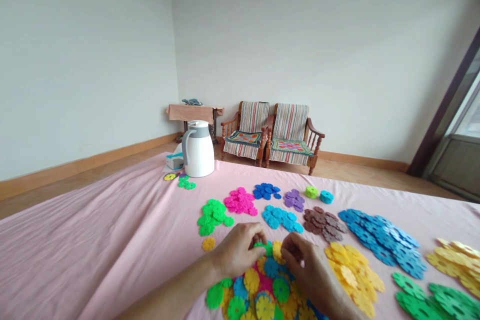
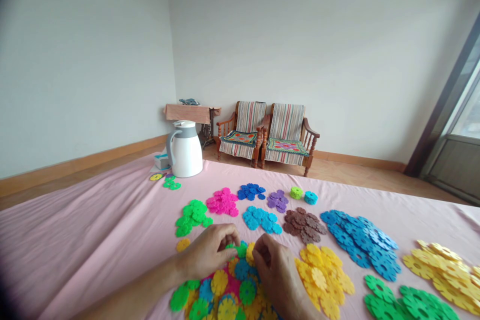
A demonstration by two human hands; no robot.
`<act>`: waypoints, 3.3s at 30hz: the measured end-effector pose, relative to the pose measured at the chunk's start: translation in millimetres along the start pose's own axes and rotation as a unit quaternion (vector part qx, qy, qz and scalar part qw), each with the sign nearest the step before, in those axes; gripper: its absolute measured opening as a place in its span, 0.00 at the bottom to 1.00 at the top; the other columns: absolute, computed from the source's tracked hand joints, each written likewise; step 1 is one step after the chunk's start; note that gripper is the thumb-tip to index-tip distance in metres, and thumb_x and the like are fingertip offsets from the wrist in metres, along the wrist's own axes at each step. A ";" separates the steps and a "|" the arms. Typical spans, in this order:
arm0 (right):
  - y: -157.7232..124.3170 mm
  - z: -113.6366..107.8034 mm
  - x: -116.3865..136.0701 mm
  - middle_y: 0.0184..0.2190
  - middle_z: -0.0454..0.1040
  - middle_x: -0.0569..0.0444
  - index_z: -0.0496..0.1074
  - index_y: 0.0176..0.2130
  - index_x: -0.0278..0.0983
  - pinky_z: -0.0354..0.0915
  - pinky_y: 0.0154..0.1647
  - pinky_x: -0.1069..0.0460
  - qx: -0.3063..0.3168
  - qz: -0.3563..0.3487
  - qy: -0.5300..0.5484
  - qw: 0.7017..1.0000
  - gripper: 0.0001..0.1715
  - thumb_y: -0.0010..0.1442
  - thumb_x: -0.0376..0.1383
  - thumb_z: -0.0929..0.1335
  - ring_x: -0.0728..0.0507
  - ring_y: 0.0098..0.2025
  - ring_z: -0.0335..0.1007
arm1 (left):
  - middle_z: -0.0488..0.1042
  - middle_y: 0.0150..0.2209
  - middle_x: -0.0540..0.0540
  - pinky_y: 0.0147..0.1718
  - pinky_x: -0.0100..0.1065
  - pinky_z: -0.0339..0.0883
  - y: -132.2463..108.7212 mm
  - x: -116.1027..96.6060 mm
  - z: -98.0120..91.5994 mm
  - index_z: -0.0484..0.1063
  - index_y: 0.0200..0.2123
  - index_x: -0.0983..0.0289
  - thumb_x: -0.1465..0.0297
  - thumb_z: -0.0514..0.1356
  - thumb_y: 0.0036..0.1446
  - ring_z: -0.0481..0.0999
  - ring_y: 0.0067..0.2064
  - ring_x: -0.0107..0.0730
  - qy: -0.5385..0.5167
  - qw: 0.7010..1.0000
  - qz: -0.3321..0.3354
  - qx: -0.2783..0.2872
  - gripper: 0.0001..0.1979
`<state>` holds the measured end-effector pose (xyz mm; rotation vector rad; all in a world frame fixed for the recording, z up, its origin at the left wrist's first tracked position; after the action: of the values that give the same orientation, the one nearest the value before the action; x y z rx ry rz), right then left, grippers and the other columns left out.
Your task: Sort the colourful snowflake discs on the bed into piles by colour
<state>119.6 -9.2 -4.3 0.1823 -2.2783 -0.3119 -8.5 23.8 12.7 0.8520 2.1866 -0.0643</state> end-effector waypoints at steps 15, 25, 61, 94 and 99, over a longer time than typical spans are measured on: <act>1.2 4.7 3.4 0.19 0.64 0.59 0.62 0.24 0.37 0.55 0.23 0.56 0.013 0.002 -0.012 1.000 0.10 0.56 0.36 0.60 0.50 0.23 0.60 | 0.75 0.46 0.53 0.48 0.33 0.62 -2.4 -5.1 12.0 0.71 0.48 0.57 0.71 0.60 0.53 0.72 0.48 0.37 0.103 0.990 0.068 0.066 0.17; 0.8 5.3 1.2 0.19 0.64 0.59 0.63 0.24 0.37 0.54 0.22 0.56 0.015 0.001 -0.007 1.000 0.10 0.55 0.37 0.60 0.50 0.23 0.60 | 0.75 0.34 0.50 0.32 0.28 0.62 4.0 2.9 10.6 0.68 0.41 0.59 0.68 0.63 0.48 0.73 0.36 0.35 0.154 0.984 0.004 0.085 0.15; 0.3 -6.2 -0.4 0.19 0.65 0.59 0.64 0.24 0.37 0.55 0.24 0.55 -0.005 -0.005 0.001 1.000 0.11 0.56 0.36 0.61 0.50 0.23 0.61 | 0.71 0.36 0.53 0.41 0.32 0.62 -20.6 -58.8 34.6 0.75 0.38 0.59 0.65 0.67 0.46 0.69 0.40 0.35 0.125 0.971 0.173 0.105 0.13; -6.7 10.0 17.7 0.48 0.71 0.48 0.69 0.50 0.39 0.60 0.52 0.45 0.060 -0.152 -0.068 0.984 0.20 0.62 0.33 0.57 0.41 0.50 0.63 | 0.74 0.34 0.52 0.42 0.35 0.60 2.3 21.3 -61.6 0.73 0.32 0.62 0.76 0.57 0.52 0.70 0.40 0.36 0.212 0.969 0.029 -0.123 0.06; -4.2 7.9 11.6 0.40 0.74 0.48 0.71 0.43 0.38 0.62 0.47 0.47 0.049 -0.137 -0.079 0.986 0.15 0.62 0.36 0.59 0.42 0.44 0.67 | 0.75 0.35 0.53 0.44 0.34 0.62 0.8 -2.1 -27.9 0.74 0.34 0.62 0.75 0.57 0.54 0.71 0.41 0.34 0.138 0.986 0.080 -0.057 0.07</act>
<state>106.2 -14.6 -2.3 0.5430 -2.4283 -0.3672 -25.1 31.7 33.8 1.0161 2.3413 0.2708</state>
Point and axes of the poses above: each hand's wrist, its own y-axis towards the middle knuckle, its own z-axis out of the palm, x = y × z, the point moved 9 cm from there along y, towards the middle knuckle
